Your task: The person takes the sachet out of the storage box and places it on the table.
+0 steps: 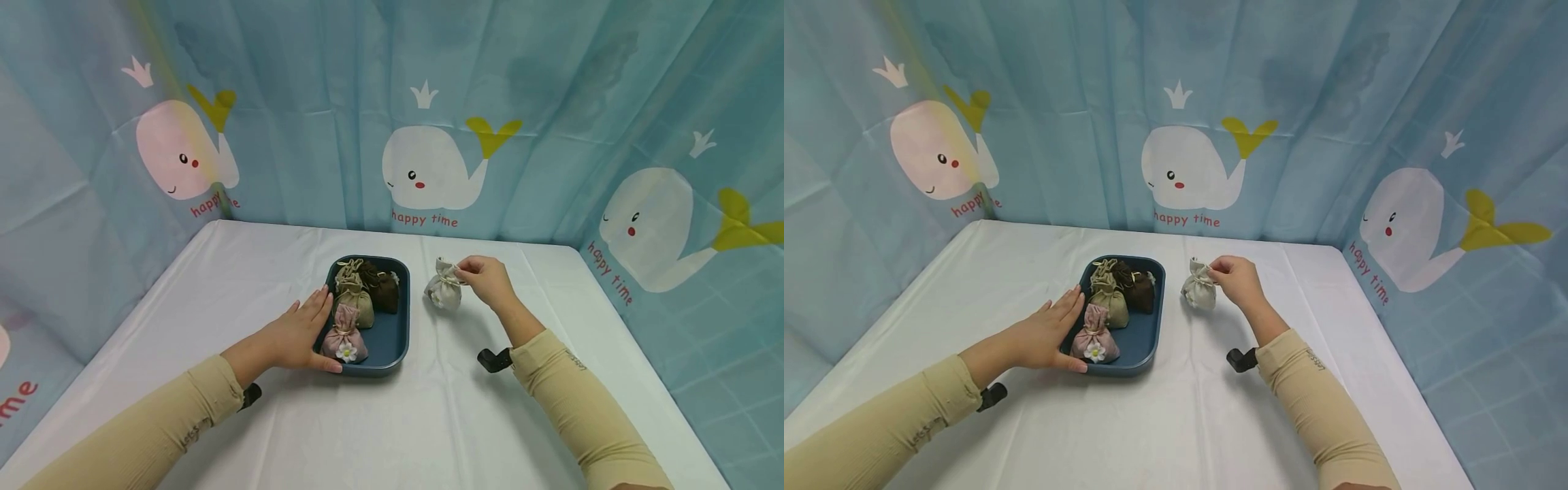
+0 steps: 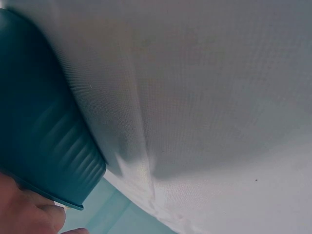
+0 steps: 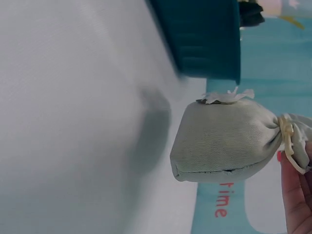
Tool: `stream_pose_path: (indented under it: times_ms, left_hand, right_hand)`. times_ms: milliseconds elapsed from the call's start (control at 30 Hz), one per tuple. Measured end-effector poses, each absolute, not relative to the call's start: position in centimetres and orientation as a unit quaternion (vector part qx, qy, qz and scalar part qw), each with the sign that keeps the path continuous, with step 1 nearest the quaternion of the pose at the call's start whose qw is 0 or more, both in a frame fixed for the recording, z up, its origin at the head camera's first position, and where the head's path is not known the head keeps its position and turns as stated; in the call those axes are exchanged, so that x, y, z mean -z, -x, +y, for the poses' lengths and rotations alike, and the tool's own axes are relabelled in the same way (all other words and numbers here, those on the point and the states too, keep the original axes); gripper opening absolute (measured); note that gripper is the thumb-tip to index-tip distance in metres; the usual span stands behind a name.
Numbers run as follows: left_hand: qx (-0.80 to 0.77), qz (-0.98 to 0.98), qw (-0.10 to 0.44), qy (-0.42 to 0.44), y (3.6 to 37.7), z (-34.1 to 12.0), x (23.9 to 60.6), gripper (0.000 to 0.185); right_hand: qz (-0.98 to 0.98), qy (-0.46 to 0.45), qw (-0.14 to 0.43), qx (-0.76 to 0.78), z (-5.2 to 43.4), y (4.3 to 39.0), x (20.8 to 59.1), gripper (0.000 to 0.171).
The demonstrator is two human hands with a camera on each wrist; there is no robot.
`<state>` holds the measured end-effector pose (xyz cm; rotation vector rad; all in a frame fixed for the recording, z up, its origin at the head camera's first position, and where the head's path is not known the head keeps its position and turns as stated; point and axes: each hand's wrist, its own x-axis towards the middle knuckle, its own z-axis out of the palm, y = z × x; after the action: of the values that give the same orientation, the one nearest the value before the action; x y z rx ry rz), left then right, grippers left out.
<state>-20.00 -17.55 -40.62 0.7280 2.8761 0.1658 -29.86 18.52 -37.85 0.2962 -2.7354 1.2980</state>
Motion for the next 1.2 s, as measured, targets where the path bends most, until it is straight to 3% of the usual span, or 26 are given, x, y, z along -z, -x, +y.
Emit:
stream_pose_path:
  times_ms: [300, 800, 1200]
  left_hand:
    - [-0.059, 0.965, 0.085, -0.242, 19.9, -17.5, 40.3, 0.129]
    - [-0.055, 0.965, 0.092, -0.239, 19.9, -17.4, 40.3, 0.129]
    - [-0.055, 0.964, 0.096, -0.24, 19.8, -17.3, 40.1, 0.129]
  right_hand:
    - [-0.91, -0.077, 0.011, -0.407, 18.8, 30.1, 39.0, 0.013]
    - [-0.906, -0.066, 0.0, -0.418, 19.0, 30.2, 39.6, 0.014]
    - [-0.895, -0.055, -0.002, -0.443, 19.7, 30.0, 39.2, 0.029]
